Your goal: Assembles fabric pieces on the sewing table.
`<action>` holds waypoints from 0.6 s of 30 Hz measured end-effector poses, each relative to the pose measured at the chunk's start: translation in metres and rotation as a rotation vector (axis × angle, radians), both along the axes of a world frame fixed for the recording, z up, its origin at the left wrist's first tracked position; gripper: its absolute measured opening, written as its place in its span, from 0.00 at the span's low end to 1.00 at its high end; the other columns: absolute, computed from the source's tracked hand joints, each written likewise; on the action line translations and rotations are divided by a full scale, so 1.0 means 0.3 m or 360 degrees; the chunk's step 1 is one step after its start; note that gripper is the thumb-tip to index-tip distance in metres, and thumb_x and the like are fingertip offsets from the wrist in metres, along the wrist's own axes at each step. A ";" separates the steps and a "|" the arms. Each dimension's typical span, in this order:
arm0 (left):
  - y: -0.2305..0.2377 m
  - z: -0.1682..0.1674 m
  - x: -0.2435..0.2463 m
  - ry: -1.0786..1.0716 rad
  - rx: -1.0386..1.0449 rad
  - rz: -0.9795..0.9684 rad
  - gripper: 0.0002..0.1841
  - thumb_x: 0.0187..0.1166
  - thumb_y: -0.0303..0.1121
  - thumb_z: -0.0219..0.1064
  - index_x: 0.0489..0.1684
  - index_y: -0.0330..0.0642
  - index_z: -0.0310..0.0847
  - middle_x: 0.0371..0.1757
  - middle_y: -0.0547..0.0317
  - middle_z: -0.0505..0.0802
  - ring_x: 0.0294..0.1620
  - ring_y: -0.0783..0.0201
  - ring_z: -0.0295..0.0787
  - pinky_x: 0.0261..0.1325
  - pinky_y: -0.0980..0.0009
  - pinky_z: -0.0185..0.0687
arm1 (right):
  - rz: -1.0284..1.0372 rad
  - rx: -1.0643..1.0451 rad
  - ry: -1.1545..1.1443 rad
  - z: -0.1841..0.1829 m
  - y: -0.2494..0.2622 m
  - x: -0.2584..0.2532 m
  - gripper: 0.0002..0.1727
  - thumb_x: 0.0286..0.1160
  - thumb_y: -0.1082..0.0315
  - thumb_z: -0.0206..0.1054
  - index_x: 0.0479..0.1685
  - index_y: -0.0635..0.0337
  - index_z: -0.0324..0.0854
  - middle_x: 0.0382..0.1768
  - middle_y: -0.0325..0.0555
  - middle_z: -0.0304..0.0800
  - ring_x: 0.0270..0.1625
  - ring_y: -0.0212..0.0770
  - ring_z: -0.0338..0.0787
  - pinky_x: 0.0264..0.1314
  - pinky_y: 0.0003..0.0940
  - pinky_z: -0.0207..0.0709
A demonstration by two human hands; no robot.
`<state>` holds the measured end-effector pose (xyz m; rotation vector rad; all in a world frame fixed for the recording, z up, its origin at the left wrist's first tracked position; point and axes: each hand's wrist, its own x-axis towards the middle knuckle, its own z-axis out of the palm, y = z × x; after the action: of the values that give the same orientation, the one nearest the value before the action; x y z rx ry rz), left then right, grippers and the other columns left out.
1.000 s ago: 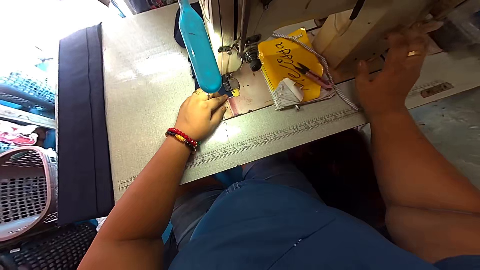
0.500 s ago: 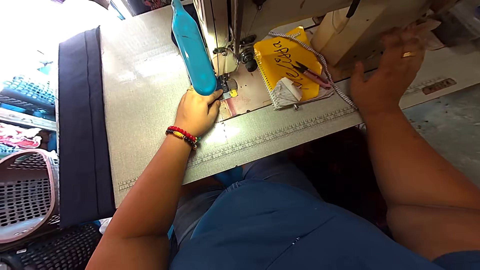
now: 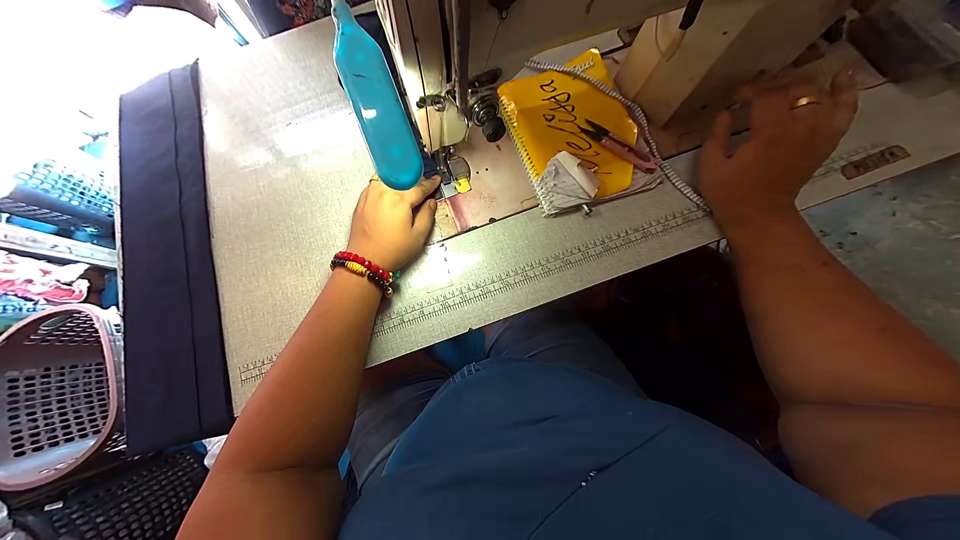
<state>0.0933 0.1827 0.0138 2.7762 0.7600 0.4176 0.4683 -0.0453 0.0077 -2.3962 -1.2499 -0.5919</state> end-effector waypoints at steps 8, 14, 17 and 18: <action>0.000 -0.006 -0.005 -0.0048 -0.0005 -0.0021 0.22 0.86 0.42 0.52 0.67 0.49 0.90 0.64 0.49 0.91 0.70 0.47 0.83 0.74 0.48 0.71 | -0.0026 -0.0068 0.0022 0.005 0.008 -0.004 0.28 0.90 0.51 0.46 0.63 0.63 0.85 0.61 0.66 0.90 0.71 0.68 0.84 0.89 0.66 0.49; 0.002 -0.007 0.000 -0.0040 0.0001 -0.0021 0.23 0.87 0.42 0.51 0.68 0.48 0.89 0.65 0.48 0.91 0.71 0.47 0.83 0.76 0.48 0.70 | 0.0057 0.0048 0.0034 0.007 0.001 -0.005 0.33 0.86 0.53 0.54 0.89 0.55 0.64 0.88 0.60 0.65 0.92 0.63 0.58 0.92 0.67 0.41; 0.002 -0.006 0.008 -0.0038 -0.0036 0.0038 0.23 0.87 0.42 0.50 0.68 0.48 0.89 0.67 0.46 0.90 0.74 0.44 0.81 0.77 0.46 0.68 | 0.0069 0.0028 0.0047 0.013 0.000 -0.010 0.34 0.85 0.54 0.54 0.91 0.56 0.61 0.90 0.60 0.61 0.93 0.64 0.55 0.93 0.68 0.39; 0.002 -0.005 0.014 -0.0060 -0.0071 0.0081 0.22 0.86 0.41 0.52 0.67 0.48 0.89 0.67 0.46 0.90 0.74 0.44 0.81 0.77 0.46 0.69 | 0.0078 0.0040 0.0040 0.014 -0.001 -0.011 0.34 0.85 0.54 0.54 0.90 0.56 0.61 0.90 0.60 0.61 0.93 0.64 0.55 0.92 0.68 0.39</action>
<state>0.0975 0.1833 0.0124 2.7047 0.8221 0.4557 0.4650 -0.0457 0.0118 -2.3384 -1.2796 -0.5575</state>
